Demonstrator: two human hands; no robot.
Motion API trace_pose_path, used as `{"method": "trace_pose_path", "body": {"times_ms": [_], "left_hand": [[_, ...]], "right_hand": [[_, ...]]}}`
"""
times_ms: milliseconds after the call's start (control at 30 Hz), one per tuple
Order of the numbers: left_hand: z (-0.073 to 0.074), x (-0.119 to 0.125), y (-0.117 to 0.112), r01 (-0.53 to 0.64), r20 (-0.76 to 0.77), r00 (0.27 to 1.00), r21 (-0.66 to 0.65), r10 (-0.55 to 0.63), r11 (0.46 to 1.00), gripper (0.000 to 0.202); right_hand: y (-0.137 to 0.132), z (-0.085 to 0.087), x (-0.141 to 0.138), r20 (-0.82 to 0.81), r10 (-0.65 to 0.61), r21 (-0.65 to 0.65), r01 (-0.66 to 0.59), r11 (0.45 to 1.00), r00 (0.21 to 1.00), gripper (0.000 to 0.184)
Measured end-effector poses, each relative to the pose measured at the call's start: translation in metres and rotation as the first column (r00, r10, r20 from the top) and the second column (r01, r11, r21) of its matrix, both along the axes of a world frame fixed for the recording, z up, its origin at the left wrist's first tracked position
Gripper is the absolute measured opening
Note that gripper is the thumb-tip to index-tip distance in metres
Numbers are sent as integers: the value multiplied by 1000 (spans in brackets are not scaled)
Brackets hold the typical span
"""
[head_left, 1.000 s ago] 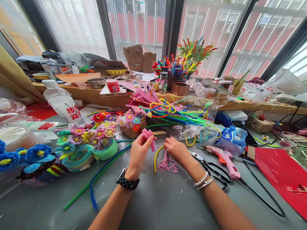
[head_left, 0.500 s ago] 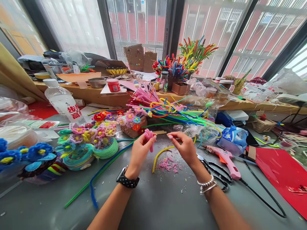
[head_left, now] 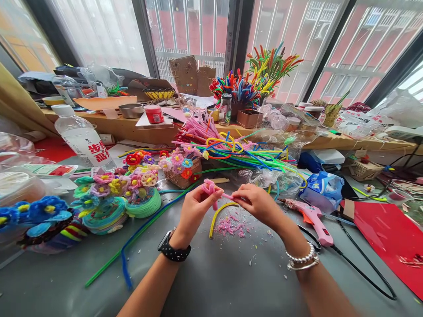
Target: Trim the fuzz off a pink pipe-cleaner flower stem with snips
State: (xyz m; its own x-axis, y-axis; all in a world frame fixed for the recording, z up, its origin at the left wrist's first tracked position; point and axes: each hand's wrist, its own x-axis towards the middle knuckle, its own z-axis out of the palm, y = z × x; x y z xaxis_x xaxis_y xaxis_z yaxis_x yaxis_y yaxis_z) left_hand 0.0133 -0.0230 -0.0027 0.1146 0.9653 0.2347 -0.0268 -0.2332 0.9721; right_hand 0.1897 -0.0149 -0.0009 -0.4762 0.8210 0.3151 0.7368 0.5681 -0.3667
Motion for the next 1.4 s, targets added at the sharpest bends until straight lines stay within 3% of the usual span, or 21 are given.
{"method": "trace_pose_path", "body": {"times_ms": [67, 133, 200, 267, 367, 600, 767, 933, 1000, 1067, 1200, 1300, 1400], "left_hand": [[-1, -1, 1, -10, -106, 994, 64, 17, 998, 18], [-5, -2, 3, -1, -330, 942, 171, 58, 985, 19], [-11, -3, 5, 32, -588, 794, 293, 154, 955, 21], [-15, -3, 6, 77, -753, 610, 366, 247, 927, 21], [-18, -3, 5, 129, -843, 457, 380, 285, 916, 23], [-13, -2, 2, 94, -856, 386, 408, 344, 908, 27], [-15, -3, 3, -62, -795, 437, 439, 420, 896, 23], [-16, -4, 4, -192, -724, 524, 413, 448, 890, 26], [-16, -5, 5, -209, -693, 583, 378, 425, 902, 25], [-16, -4, 6, -208, -630, 689, 300, 357, 931, 26], [-12, -3, 7, -157, -395, 903, 59, 167, 986, 33], [-7, -1, 5, -115, -252, 962, -43, 100, 992, 31], [-3, 2, 3, -20, -158, 987, -126, 0, 992, 24]], "right_hand": [[1, 3, 11, 104, -69, -58, 75, 996, 992, 15], [2, 5, 18, 183, -159, -118, 182, 976, 970, 14], [3, 3, 19, 239, -231, -145, 270, 952, 943, 13], [4, -3, 14, 266, -268, -142, 313, 939, 926, 13], [7, -16, 1, 287, -298, -132, 346, 929, 910, 11], [10, -34, -12, 319, -337, -92, 383, 919, 886, 14], [10, -34, -12, 257, -399, -73, 430, 900, 880, 12], [10, -32, -9, 100, -554, -35, 560, 828, 826, 21], [10, -31, -7, 46, -580, -26, 582, 813, 813, 24], [9, -29, -6, 0, -577, -13, 577, 817, 817, 25], [4, -22, -11, -75, -460, 35, 463, 886, 885, 24], [-6, -16, -17, -115, -273, 104, 285, 953, 955, 21], [-20, -15, -14, -113, -211, 105, 223, 969, 971, 21]]}}
